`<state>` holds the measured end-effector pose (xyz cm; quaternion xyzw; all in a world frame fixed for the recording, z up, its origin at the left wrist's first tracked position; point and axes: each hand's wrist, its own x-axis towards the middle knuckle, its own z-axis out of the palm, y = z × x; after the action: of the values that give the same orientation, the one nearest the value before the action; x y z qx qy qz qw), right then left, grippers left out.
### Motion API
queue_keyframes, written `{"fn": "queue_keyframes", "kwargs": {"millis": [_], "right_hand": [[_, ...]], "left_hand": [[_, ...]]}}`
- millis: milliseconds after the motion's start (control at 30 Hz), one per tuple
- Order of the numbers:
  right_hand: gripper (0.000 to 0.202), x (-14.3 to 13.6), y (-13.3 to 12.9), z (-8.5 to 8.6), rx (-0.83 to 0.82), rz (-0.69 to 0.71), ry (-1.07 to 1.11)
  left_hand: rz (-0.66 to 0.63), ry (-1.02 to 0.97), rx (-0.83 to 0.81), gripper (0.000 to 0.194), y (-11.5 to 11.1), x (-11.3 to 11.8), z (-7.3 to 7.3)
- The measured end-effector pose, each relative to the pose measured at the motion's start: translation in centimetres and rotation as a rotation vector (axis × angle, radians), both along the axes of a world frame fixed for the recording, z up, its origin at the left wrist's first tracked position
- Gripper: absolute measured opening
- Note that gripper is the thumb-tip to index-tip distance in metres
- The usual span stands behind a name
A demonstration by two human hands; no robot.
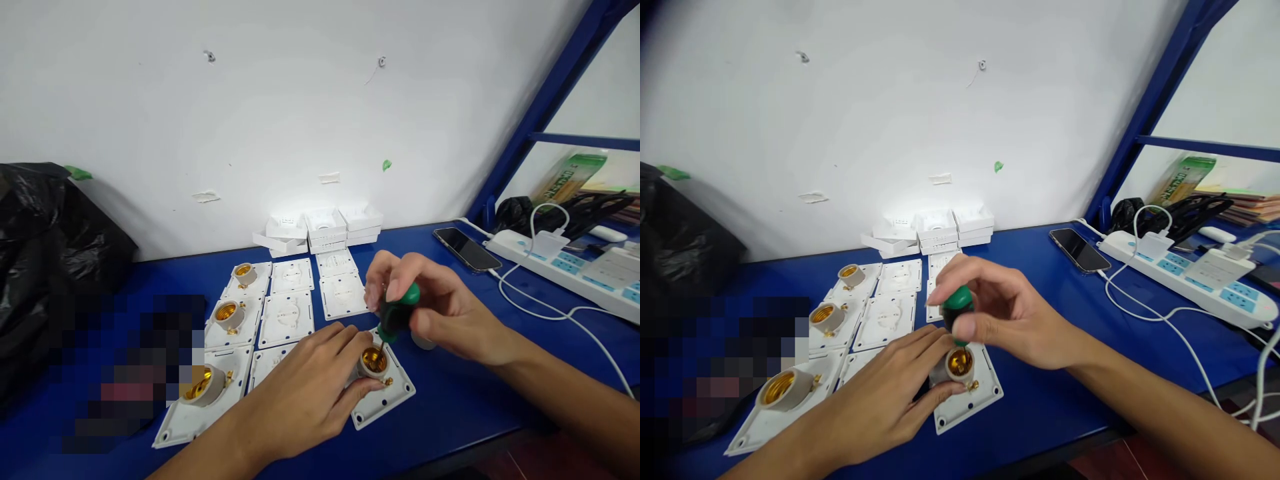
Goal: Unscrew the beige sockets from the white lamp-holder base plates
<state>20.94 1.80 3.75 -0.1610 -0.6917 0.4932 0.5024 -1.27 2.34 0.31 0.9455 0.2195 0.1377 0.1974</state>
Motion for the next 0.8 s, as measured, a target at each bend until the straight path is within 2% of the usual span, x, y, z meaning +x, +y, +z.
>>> {"fn": "queue_keyframes", "kwargs": {"millis": [167, 267, 333, 467, 633, 700, 800], "right_hand": [[0.018, 0.4, 0.6, 0.2, -0.12, -0.278, 0.154], [0.018, 1.1, 1.4, 0.6, -0.134, -0.489, 0.22], [0.017, 1.4, 2.2, 0.6, -0.136, -0.567, 0.247], [0.016, 1.8, 3.7, -0.3, -0.154, -0.587, 0.308], [0.016, 1.8, 4.9, -1.5, -0.14, -0.646, 0.282], [0.017, 1.7, 5.0, -1.6, -0.133, -0.66, 0.271], [0.018, 1.5, 5.0, -1.7, -0.121, -0.671, 0.25]], "left_hand": [[0.049, -0.08, -0.049, 0.025, -0.1, -0.1, 0.4], [0.061, -0.147, -0.112, 0.025, 0.0, 0.2, 0.7], [0.084, -0.154, -0.147, 0.026, 0.1, 0.6, 1.0], [0.108, -0.105, -0.131, 0.019, 0.3, 2.2, 1.6], [0.066, 0.002, 0.024, 0.023, 0.5, 4.7, 1.3], [0.092, 0.06, 0.042, 0.022, 0.6, 5.6, 1.0], [0.182, 0.093, -0.016, 0.027, 0.6, 6.6, 0.6]]}}
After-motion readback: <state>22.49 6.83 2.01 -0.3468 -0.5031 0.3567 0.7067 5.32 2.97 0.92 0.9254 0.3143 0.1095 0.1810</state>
